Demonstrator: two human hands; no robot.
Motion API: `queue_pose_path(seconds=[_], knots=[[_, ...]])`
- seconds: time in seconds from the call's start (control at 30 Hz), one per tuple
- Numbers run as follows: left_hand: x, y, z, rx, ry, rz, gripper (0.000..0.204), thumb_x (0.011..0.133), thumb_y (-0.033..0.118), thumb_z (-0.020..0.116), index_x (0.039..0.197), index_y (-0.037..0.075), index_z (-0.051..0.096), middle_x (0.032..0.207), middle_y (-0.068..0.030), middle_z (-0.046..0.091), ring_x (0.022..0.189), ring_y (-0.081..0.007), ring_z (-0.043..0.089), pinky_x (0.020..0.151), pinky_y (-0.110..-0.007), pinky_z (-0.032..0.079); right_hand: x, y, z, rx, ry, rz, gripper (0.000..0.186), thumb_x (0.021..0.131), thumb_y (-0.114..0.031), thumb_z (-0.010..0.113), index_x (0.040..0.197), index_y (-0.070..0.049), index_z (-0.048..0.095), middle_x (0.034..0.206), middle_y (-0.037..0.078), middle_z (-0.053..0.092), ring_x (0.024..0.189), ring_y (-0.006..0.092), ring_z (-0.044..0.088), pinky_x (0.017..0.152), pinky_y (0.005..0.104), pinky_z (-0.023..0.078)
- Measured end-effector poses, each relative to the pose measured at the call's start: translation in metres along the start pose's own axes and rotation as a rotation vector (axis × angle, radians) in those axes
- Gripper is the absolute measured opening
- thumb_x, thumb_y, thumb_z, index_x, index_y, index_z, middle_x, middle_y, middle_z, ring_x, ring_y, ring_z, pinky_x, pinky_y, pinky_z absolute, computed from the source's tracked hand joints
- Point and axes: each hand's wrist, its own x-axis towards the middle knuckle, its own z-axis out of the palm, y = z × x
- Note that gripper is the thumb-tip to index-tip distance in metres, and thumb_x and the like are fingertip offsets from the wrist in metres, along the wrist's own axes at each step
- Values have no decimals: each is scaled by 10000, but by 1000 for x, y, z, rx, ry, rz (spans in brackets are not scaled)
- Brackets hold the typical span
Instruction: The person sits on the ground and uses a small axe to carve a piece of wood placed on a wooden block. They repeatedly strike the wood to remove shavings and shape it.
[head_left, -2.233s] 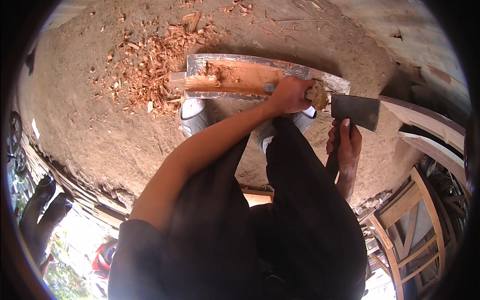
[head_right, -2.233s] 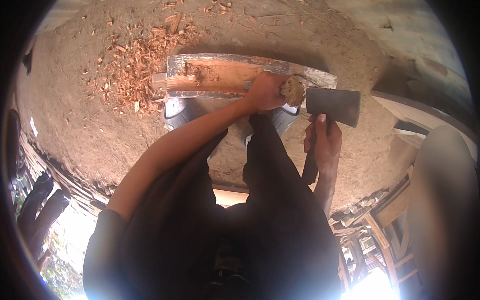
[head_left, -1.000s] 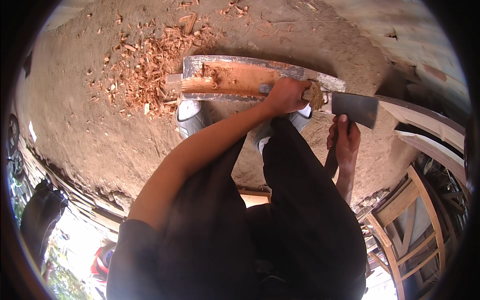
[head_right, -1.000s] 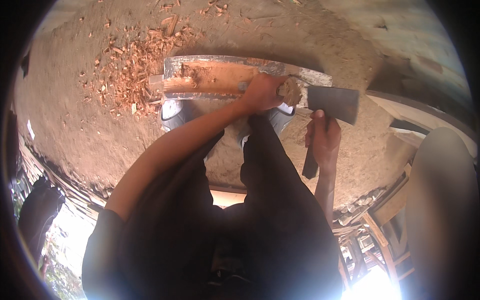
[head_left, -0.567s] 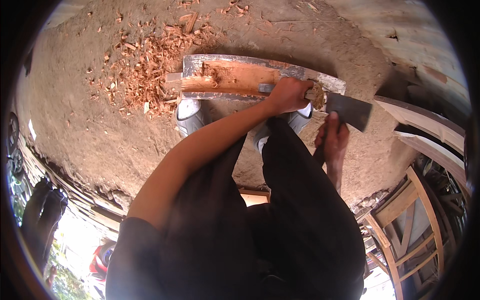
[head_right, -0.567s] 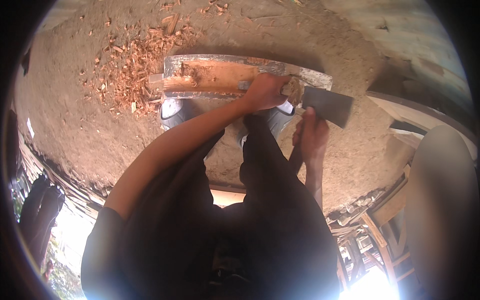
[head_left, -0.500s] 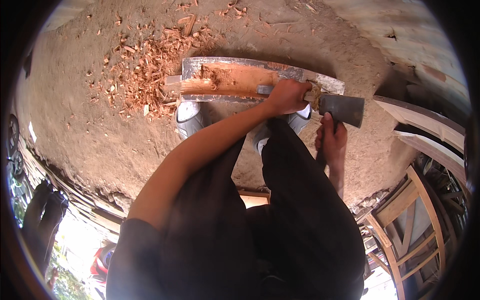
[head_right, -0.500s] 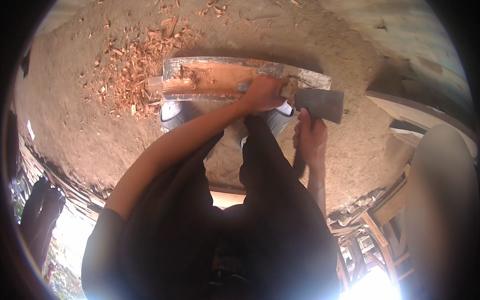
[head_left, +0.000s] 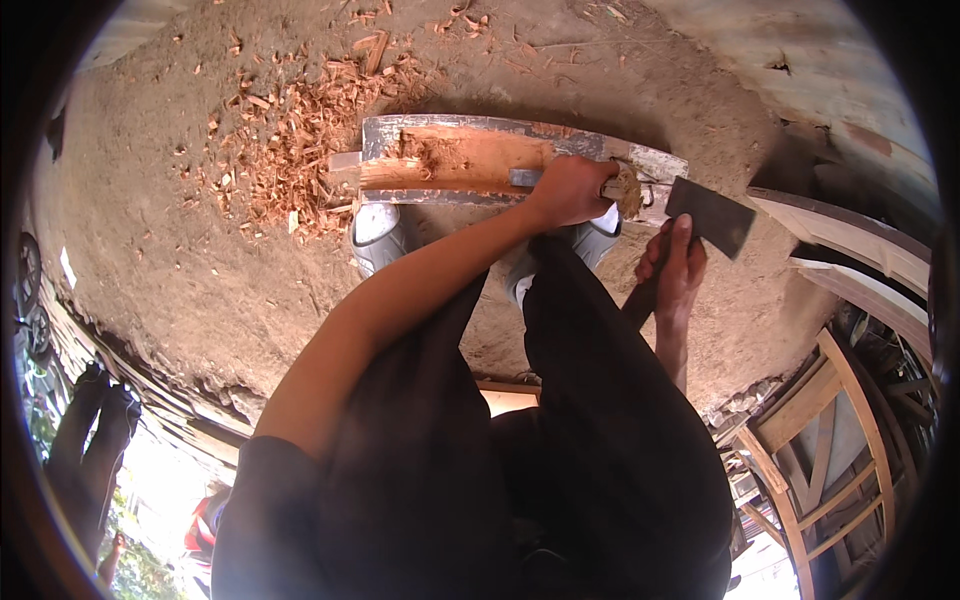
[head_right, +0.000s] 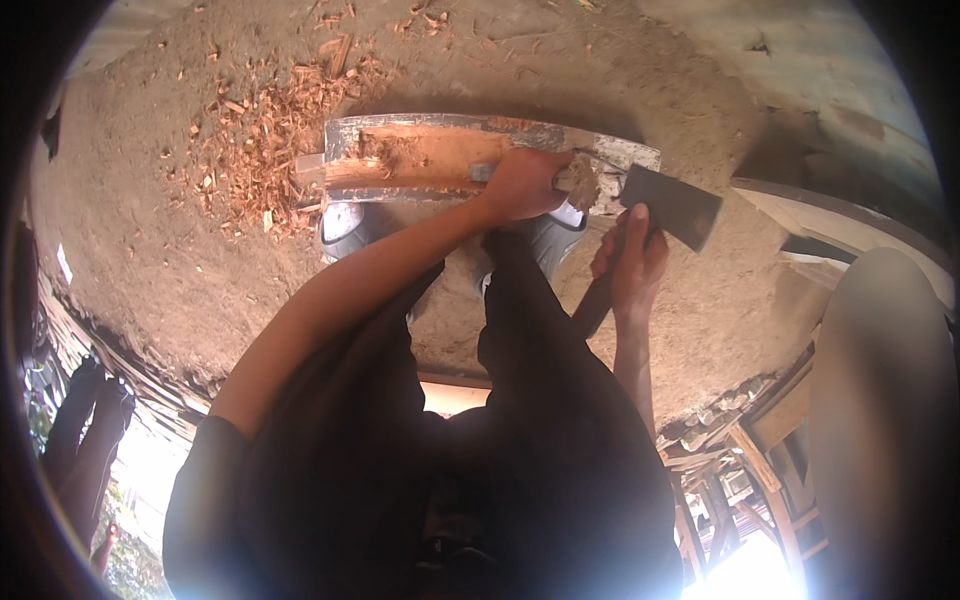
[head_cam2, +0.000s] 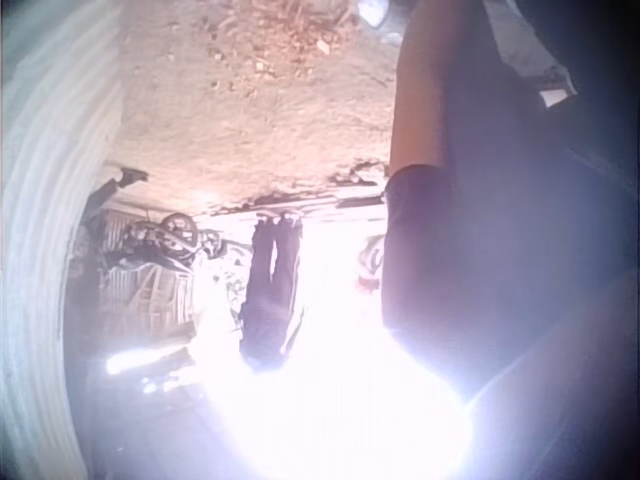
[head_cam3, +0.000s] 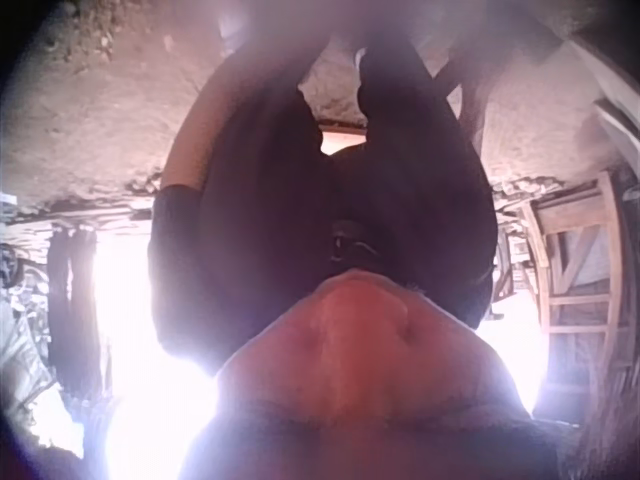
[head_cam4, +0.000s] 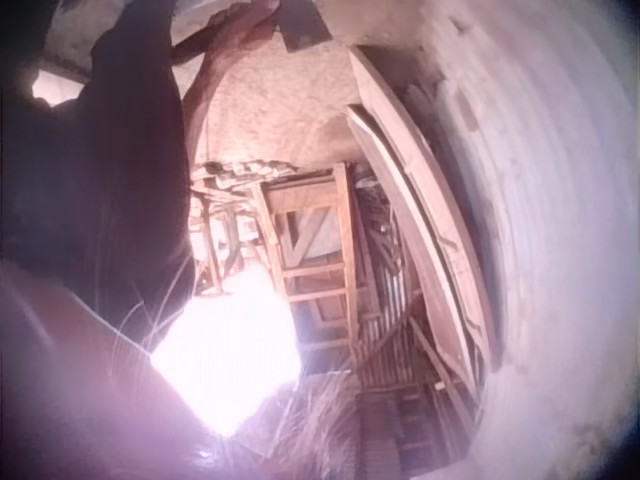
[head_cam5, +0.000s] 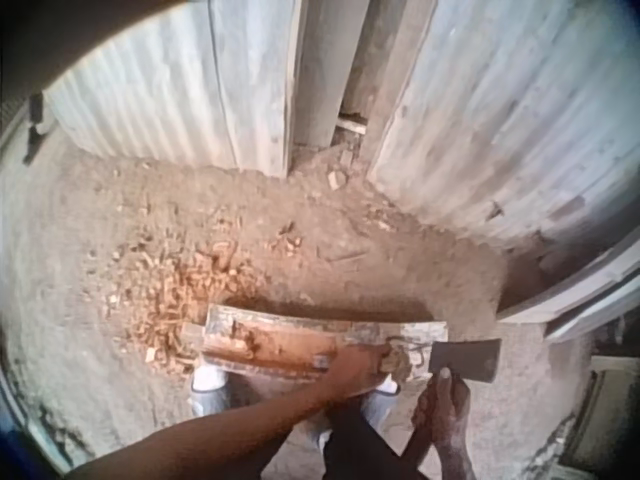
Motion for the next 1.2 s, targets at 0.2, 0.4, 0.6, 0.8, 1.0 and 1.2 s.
queue_pose_path(seconds=[0.2, 0.4, 0.6, 0.8, 1.0, 1.2], knots=[[-2, -2, -1, -5, 42, 28, 281, 701, 200, 766, 944, 83, 688, 753, -187, 691, 766, -417, 696, 689, -523, 554, 1, -17, -22, -244, -189, 157, 436, 1090, -476, 514, 1008, -52, 567, 648, 13, 496, 463, 100, 484, 414, 273, 388], [-2, -2, -9, 47, 10, -73, 285, 688, 193, 765, 948, 92, 707, 770, -173, 707, 774, -397, 709, 687, -505, 561, -9, -1, 2, -339, -161, 157, 459, 1075, -496, 537, 1006, -43, 557, 655, 7, 502, 469, 99, 484, 428, 274, 399], [-5, -7, -13, 75, 1, -56, 269, 693, 192, 747, 942, 96, 716, 756, -164, 710, 756, -388, 716, 669, -502, 560, -1, -10, -15, -212, -123, 128, 429, 1087, -425, 524, 1024, -4, 581, 659, 18, 514, 478, 113, 516, 425, 288, 420], [-7, -6, -10, 98, -44, -47, 253, 697, 204, 736, 930, 107, 716, 745, -160, 709, 743, -382, 718, 646, -503, 558, 2, -4, -3, -273, -223, 191, 395, 1095, -393, 522, 1025, -8, 578, 645, 17, 505, 482, 109, 517, 434, 283, 419], [-8, -9, -8, 106, -30, -59, 244, 701, 206, 730, 924, 107, 712, 741, -170, 702, 735, -382, 716, 634, -506, 553, 2, -6, -8, -247, -265, 194, 420, 1088, -448, 523, 1039, -35, 585, 656, 11, 519, 473, 103, 501, 429, 278, 413], [-12, -6, -15, 10, 93, 11, 245, 685, 197, 734, 904, 97, 694, 728, -177, 690, 716, -395, 699, 629, -506, 538, -10, -27, -3, -182, -275, 270, 405, 1106, -418, 487, 1044, -26, 571, 678, 16, 520, 494, 107, 514, 446, 277, 420]])
